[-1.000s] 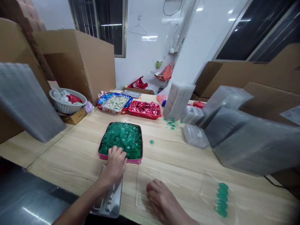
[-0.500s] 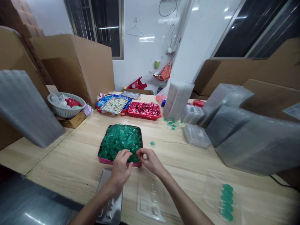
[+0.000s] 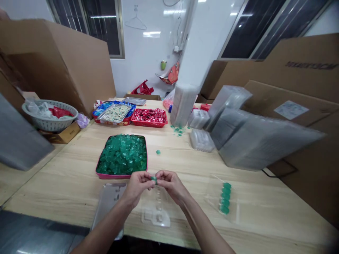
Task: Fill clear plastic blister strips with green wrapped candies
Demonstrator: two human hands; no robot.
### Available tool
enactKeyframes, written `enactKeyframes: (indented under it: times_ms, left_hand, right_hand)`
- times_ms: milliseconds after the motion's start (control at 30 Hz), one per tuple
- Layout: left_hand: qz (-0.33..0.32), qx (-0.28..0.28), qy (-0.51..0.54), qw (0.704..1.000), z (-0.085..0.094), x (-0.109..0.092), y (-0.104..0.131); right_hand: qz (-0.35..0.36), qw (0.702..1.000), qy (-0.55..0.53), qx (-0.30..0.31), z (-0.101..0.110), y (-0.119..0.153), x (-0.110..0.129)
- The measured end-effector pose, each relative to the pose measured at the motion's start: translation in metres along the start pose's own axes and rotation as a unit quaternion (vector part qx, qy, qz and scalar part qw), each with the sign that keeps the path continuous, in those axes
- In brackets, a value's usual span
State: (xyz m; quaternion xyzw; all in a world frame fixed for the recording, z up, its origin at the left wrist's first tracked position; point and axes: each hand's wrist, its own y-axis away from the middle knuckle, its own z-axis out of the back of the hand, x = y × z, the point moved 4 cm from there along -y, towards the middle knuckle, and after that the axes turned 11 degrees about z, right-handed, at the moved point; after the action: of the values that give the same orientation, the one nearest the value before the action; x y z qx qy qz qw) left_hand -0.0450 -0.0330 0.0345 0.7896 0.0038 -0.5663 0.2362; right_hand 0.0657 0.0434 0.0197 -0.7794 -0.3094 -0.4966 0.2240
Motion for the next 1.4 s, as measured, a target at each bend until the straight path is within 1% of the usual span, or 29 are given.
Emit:
enactKeyframes:
  times_ms: [67, 133, 200, 267, 333, 400, 500, 633, 900, 1100, 1167, 1233, 1300, 1333, 1400]
  left_hand:
    - [0.012, 0.001, 0.021, 1.0, -0.007, 0.002, -0.003]
    - [0.007, -0.004, 0.037, 0.999, -0.013, 0.004, -0.007]
    - [0.0, -0.026, 0.039, 0.999, -0.017, 0.011, -0.012]
    - [-0.008, -0.068, -0.016, 0.998, -0.018, 0.022, -0.017]
    - [-0.024, -0.106, -0.103, 0.989, -0.017, 0.033, -0.022]
    - [-0.044, -0.128, -0.179, 0.974, -0.016, 0.044, -0.027]
    - [-0.066, -0.145, -0.24, 0.958, -0.012, 0.053, -0.033]
    - [-0.081, -0.157, -0.297, 0.938, -0.009, 0.058, -0.037]
    - [-0.092, -0.161, -0.365, 0.912, -0.007, 0.066, -0.042]
    - [-0.097, -0.162, -0.387, 0.902, -0.008, 0.067, -0.046]
    - [-0.1, -0.16, -0.391, 0.901, -0.008, 0.067, -0.047]
    - [-0.102, -0.159, -0.392, 0.9, -0.008, 0.068, -0.047]
    - [-0.102, -0.164, -0.391, 0.9, -0.008, 0.07, -0.047]
    - [-0.101, -0.169, -0.39, 0.899, -0.007, 0.071, -0.046]
    - [-0.097, -0.177, -0.388, 0.899, -0.006, 0.073, -0.044]
  right_hand:
    - [0.002, 1.0, -0.008, 0.003, 0.005, -0.001, 0.004]
    - [0.0, 1.0, -0.004, 0.007, 0.011, -0.003, 0.007]
    - [0.004, 1.0, 0.03, 0.006, 0.019, -0.005, 0.006]
    - [0.018, 0.993, 0.114, 0.013, 0.027, -0.009, 0.001]
    - [0.031, 0.977, 0.208, 0.029, 0.035, -0.012, -0.007]
    - [0.034, 0.96, 0.273, 0.045, 0.04, -0.016, -0.016]
    - [0.045, 0.941, 0.331, 0.051, 0.044, -0.019, -0.024]
    - [0.067, 0.909, 0.409, 0.05, 0.043, -0.02, -0.024]
    - [0.105, 0.846, 0.52, 0.051, 0.037, -0.018, -0.019]
    - [0.116, 0.808, 0.574, 0.063, 0.035, -0.007, -0.017]
    - [0.125, 0.802, 0.579, 0.069, 0.034, -0.004, -0.012]
    - [0.138, 0.808, 0.566, 0.089, 0.03, -0.001, -0.008]
    - [0.151, 0.808, 0.555, 0.126, 0.024, 0.0, -0.006]
    - [0.154, 0.801, 0.559, 0.147, 0.021, 0.001, -0.006]
    - [0.157, 0.77, 0.592, 0.18, 0.015, 0.002, -0.01]
